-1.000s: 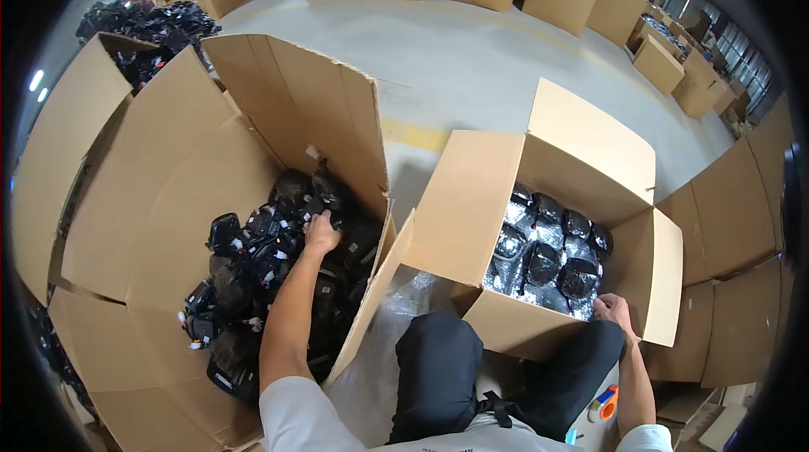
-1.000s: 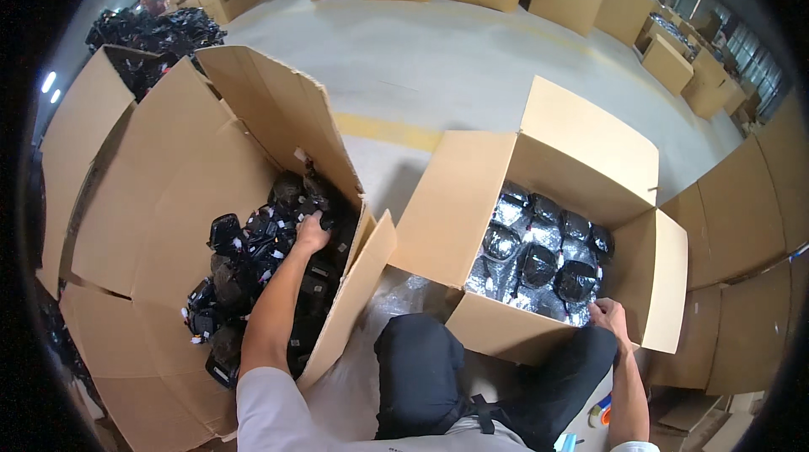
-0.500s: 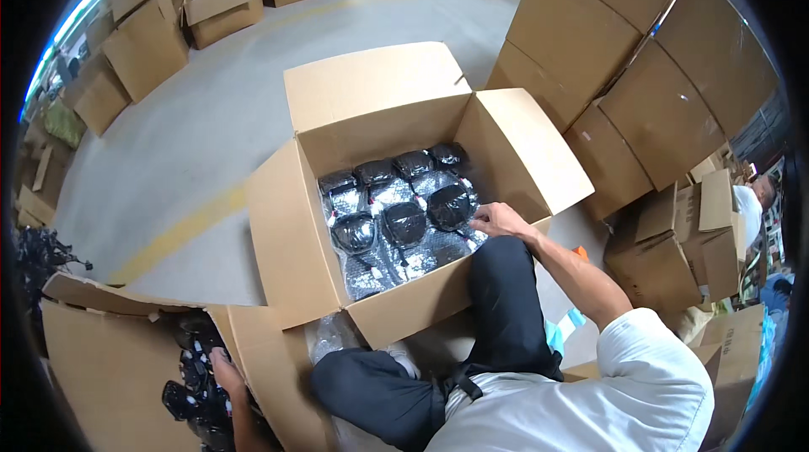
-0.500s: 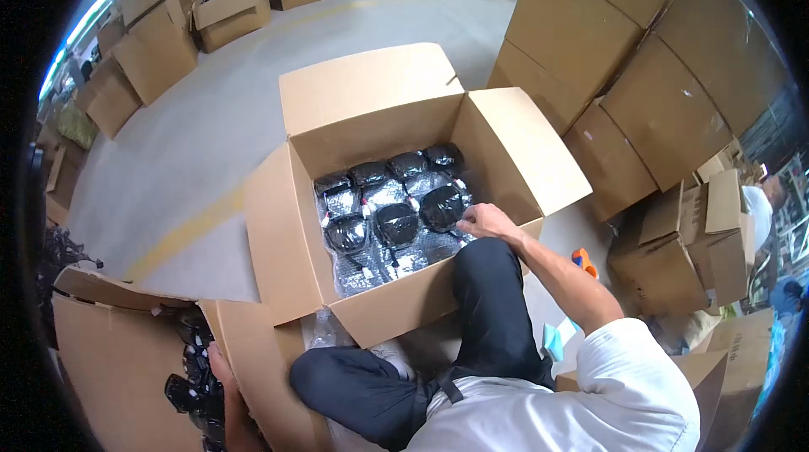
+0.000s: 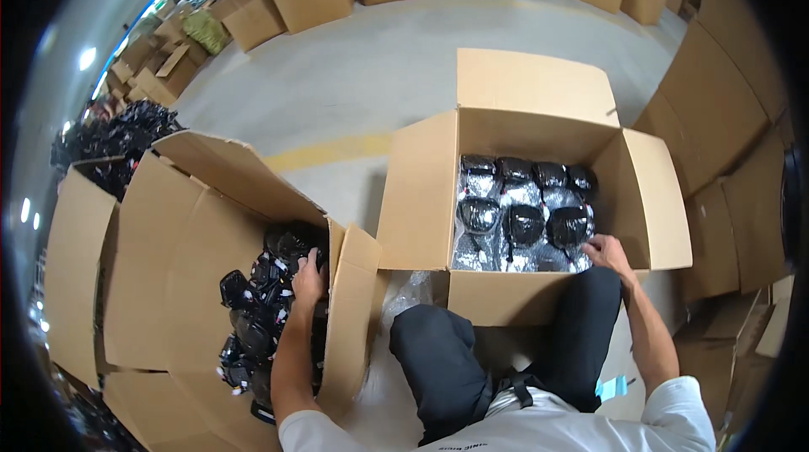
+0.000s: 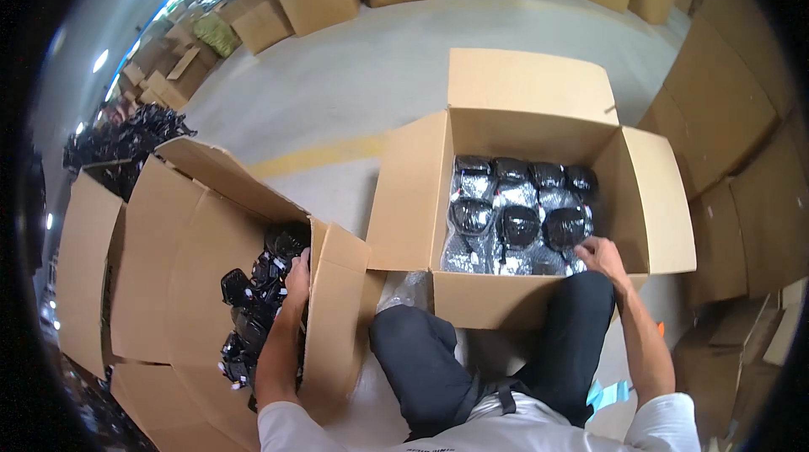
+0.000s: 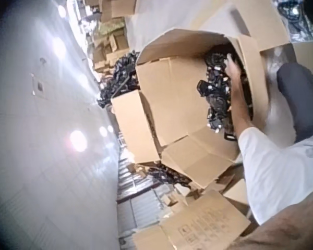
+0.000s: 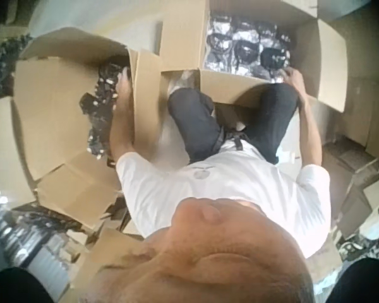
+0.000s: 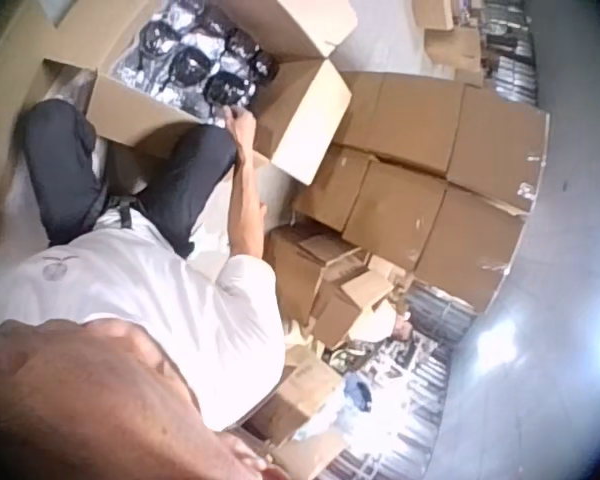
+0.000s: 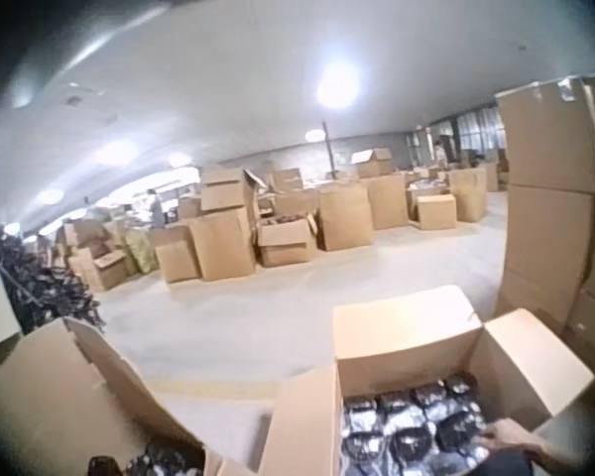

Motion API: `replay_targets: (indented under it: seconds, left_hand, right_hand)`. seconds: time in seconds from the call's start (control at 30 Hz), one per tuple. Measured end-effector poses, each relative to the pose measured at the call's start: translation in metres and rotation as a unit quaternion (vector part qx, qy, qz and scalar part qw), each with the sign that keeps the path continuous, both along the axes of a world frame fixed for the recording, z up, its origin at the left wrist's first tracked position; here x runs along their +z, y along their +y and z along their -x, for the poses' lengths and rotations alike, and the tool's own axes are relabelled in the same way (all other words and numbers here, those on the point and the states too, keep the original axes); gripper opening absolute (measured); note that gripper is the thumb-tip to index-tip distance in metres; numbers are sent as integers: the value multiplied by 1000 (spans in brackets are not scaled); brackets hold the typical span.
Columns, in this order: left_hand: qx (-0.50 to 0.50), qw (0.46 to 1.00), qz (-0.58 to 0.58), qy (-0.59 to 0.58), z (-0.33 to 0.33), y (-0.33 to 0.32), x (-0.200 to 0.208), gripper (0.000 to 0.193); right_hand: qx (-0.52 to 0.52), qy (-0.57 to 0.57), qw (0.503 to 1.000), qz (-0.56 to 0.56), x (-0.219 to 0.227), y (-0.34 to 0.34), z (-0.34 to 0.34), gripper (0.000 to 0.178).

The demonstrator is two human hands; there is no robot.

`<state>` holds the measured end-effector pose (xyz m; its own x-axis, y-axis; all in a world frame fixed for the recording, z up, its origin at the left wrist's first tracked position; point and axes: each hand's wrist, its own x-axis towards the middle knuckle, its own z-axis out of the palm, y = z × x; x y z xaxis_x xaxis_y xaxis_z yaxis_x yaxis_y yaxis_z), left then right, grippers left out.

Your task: The person sits on the floor in a warehouse and packs small black electronic devices into a cardboard box. They place bubble wrap at the bottom of the box, then transfer the devices one by one from a large source box into the destination box, arranging them in rows.

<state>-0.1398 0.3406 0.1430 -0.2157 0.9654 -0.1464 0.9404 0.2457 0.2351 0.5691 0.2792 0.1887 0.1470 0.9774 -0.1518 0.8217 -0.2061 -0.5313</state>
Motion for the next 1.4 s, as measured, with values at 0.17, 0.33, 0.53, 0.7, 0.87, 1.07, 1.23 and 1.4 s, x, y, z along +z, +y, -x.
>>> replay_targets:
  seconds: [0.17, 0.33, 0.53, 0.7, 0.87, 1.07, 1.23, 1.4]
  left_hand:
    - [46, 994, 77, -68, 29, 26, -33, 70]
    - [39, 982, -54, -177, 63, 0, -61, 74]
    - [125, 979, -54, -155, 26, -2, -68, 73]
    - [159, 966, 10, -203, 23, 12, -56, 68]
    - [139, 966, -179, -127, 34, -16, -66, 47]
    - [200, 881, -169, -393, 32, -29, 9, 38]
    - [84, 728, -137, -667, 34, -70, 130, 18]
    - [38, 703, -203, -681, 35, -113, 246, 27]
  right_hand:
    - [-13, 4, 1000, 15, 4, 4, 7, 32]
    - [-20, 13, 1000, 2, 9, 11, 22, 32]
    - [-23, -37, 998, 34, 6, 8, 10, 32]
    - [-17, -44, 998, 44, 3, 6, 3, 32]
    - [-44, -2, 999, 32, 1, 7, 12, 31]
    - [-8, -8, 1000, 21, -12, 3, -15, 31]
    - [83, 70, 990, 92, -1, 19, -22, 31]
    - [216, 83, 973, 14, 87, 61, 93, 32]
